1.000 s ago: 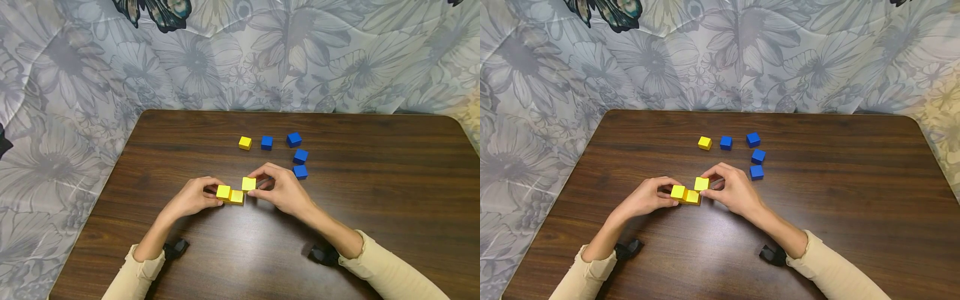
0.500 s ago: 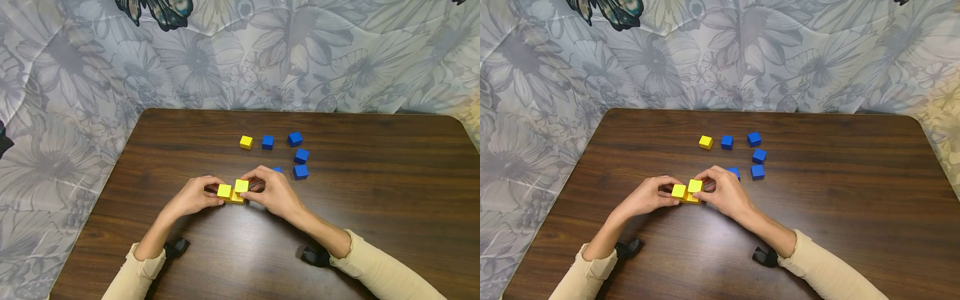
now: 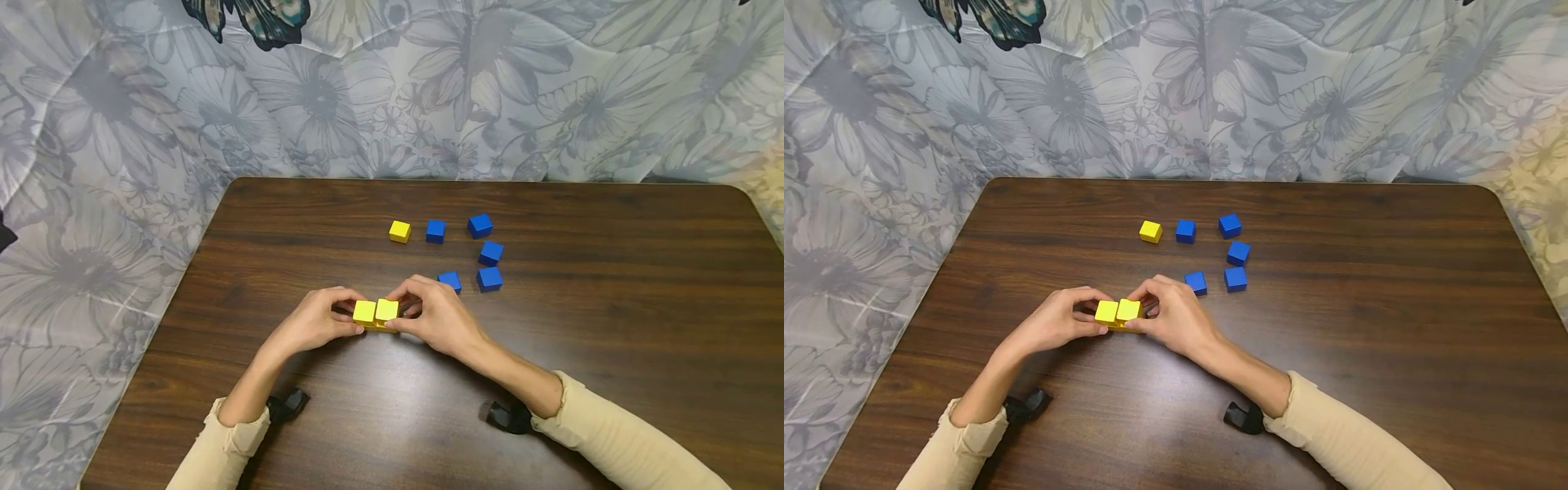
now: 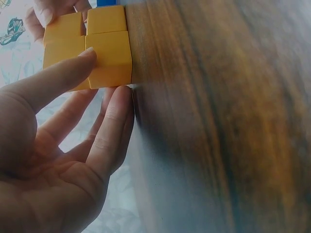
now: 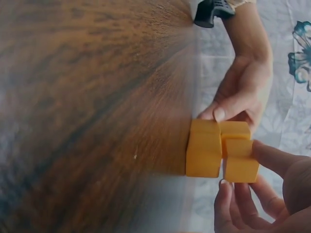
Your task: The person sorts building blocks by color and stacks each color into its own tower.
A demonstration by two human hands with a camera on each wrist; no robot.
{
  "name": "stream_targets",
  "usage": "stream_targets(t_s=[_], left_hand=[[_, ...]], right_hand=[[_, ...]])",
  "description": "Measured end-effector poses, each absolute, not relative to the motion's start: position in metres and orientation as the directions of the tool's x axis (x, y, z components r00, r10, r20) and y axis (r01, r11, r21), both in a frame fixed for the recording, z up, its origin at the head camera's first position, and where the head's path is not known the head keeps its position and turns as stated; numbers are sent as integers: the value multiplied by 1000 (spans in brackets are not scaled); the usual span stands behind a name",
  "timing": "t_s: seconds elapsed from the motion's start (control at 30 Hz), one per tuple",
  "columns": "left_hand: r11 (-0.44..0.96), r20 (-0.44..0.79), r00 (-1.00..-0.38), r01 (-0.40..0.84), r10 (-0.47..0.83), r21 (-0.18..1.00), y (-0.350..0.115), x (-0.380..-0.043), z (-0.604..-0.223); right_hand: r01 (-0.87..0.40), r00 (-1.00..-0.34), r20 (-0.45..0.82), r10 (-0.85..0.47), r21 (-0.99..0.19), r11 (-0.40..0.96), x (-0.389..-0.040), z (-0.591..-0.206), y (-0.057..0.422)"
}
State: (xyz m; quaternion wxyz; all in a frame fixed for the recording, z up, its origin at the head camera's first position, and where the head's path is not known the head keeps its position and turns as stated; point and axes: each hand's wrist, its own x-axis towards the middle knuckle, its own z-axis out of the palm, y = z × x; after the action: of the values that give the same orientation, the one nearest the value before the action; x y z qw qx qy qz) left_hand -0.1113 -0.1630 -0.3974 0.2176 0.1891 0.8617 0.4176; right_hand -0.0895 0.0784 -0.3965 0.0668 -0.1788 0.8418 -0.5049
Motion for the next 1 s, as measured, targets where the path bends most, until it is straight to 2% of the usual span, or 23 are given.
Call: stream_targets(t_s=[1.0], left_hand=[[588,-223,-848,124,482,799,-164,-112,-400]], right_hand=[[-274,-896,53,-441,-847,455,-95,-393,79]])
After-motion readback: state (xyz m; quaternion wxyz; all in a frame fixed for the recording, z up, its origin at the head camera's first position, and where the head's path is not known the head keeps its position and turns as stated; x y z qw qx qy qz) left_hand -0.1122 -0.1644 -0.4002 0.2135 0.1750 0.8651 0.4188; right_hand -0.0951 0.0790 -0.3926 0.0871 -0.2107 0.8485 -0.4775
